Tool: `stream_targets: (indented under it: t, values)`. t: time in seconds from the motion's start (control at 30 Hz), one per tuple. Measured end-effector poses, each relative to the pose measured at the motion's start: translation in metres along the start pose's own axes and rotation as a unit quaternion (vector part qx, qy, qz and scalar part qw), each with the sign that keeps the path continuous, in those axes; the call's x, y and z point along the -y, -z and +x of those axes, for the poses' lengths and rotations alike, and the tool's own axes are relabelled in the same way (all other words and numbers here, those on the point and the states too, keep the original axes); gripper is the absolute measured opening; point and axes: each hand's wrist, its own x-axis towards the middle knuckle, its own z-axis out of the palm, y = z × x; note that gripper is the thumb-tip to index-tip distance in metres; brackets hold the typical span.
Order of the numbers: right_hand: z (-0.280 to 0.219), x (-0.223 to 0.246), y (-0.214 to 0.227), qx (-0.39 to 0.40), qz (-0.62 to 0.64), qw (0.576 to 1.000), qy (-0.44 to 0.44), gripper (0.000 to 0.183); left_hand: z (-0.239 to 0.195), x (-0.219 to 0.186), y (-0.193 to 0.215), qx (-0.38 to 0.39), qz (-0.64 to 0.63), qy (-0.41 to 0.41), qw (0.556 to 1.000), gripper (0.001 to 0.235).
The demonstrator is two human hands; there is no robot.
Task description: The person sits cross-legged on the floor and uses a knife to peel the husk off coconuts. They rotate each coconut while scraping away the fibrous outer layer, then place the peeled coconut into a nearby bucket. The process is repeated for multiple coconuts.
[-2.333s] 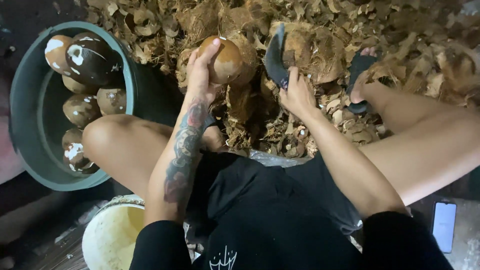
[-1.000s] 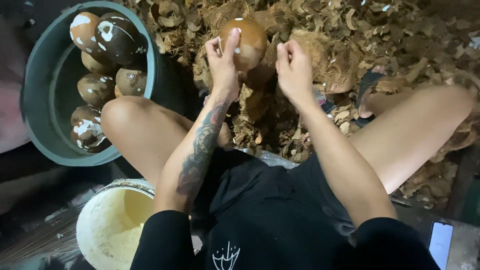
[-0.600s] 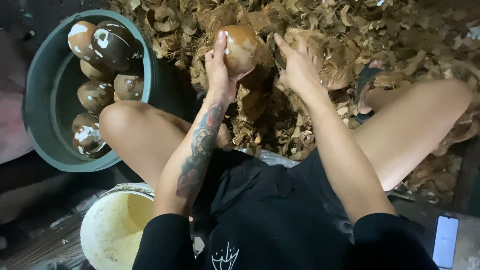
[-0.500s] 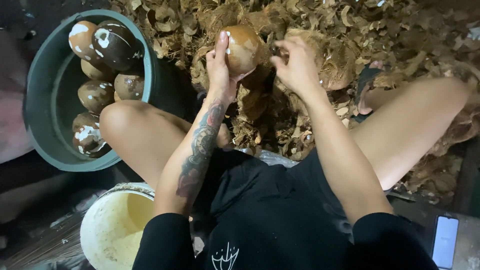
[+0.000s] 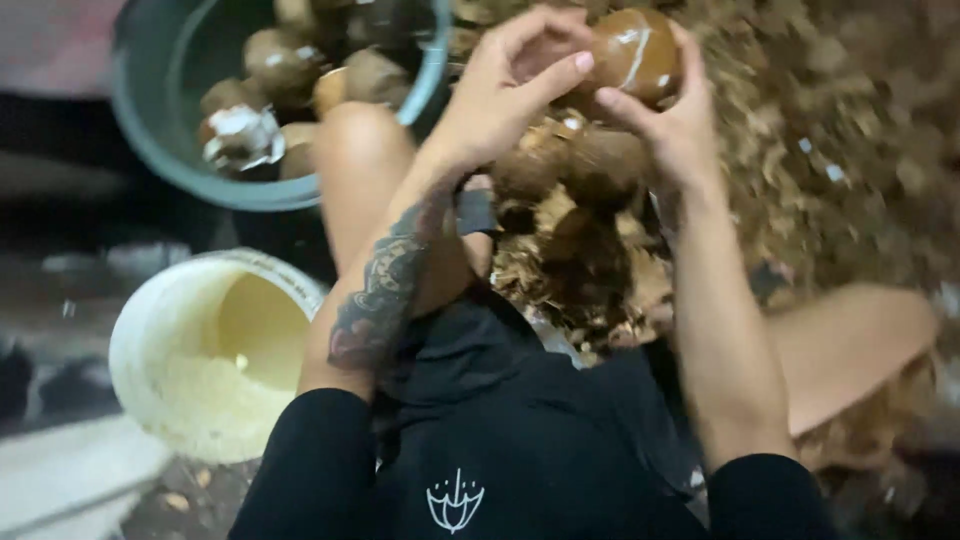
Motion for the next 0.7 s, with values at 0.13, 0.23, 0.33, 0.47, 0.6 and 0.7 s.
stream_targets:
  t: [0.13, 0.23, 0.33, 0.47, 0.6, 0.7]
  values:
    - [0.061, 0.009, -0.056, 0.118, -0.001, 0.987, 0.106, 0.081, -0.049, -0.008, 0.126, -0.09, -0.01, -0.035, 0.995, 0.029]
    - [0.114, 0.024, -0.127, 0.183, -0.106, 0.955, 0.207, 0.081, -0.121, -0.004, 0.235, -0.275, 0.409, 0.001, 0.87, 0.03]
    - [0.17, 0.007, -0.218, 0.242, -0.048, 0.948, 0.202, 0.082, -0.197, 0.031, 0.299, -0.348, 0.586, 0.241, 0.691, 0.057]
    - [0.245, -0.052, -0.347, 0.233, -0.197, 0.935, 0.182, 0.082, -0.216, 0.059, 0.305, -0.373, 0.545, 0.329, 0.675, 0.08]
    - [0.275, -0.098, -0.437, 0.25, -0.326, 0.907, 0.089, 0.1, -0.208, 0.052, 0.298, -0.35, 0.542, 0.389, 0.658, 0.083]
    - [0.276, -0.121, -0.471, 0.24, -0.307, 0.92, 0.022, 0.104, -0.218, 0.065, 0.301, -0.358, 0.559, 0.378, 0.645, 0.089]
